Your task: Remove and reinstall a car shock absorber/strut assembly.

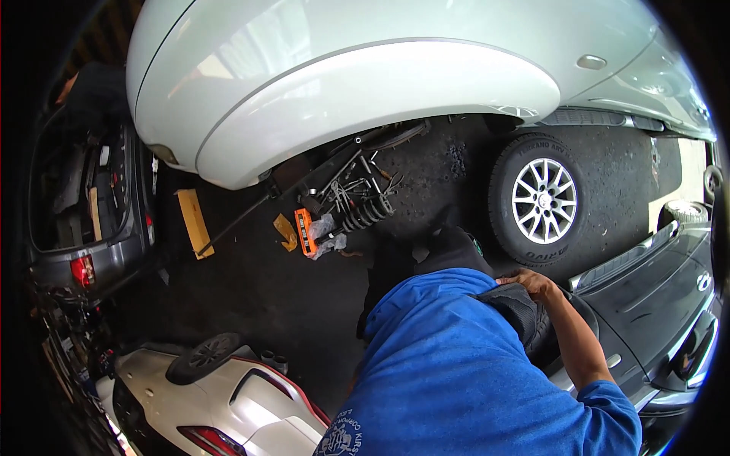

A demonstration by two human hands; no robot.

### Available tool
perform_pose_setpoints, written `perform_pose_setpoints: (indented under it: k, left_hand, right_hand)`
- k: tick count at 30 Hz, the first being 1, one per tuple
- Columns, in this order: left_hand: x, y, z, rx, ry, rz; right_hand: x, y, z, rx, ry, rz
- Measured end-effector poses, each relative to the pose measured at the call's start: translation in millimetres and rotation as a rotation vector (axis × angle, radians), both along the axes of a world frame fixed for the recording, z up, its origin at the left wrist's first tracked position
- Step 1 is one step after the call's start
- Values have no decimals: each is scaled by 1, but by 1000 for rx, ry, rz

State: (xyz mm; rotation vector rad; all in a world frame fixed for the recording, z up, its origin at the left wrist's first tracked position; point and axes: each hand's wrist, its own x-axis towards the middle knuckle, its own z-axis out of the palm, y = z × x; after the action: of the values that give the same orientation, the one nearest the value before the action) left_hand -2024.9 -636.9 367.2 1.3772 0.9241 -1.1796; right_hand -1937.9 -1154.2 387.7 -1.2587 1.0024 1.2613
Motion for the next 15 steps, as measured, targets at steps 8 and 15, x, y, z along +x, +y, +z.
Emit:
perform_pose_setpoints:
  k: [8, 15]
  left_hand:
    - [-43, 22, -7, -104, 111, 142]
    - [-92, 17, -5, -169, 220, 211]
  right_hand:
    - [-42, 0, -49, 332, -63, -285]
    - [-76, -25, -46, 549, -116, -348]
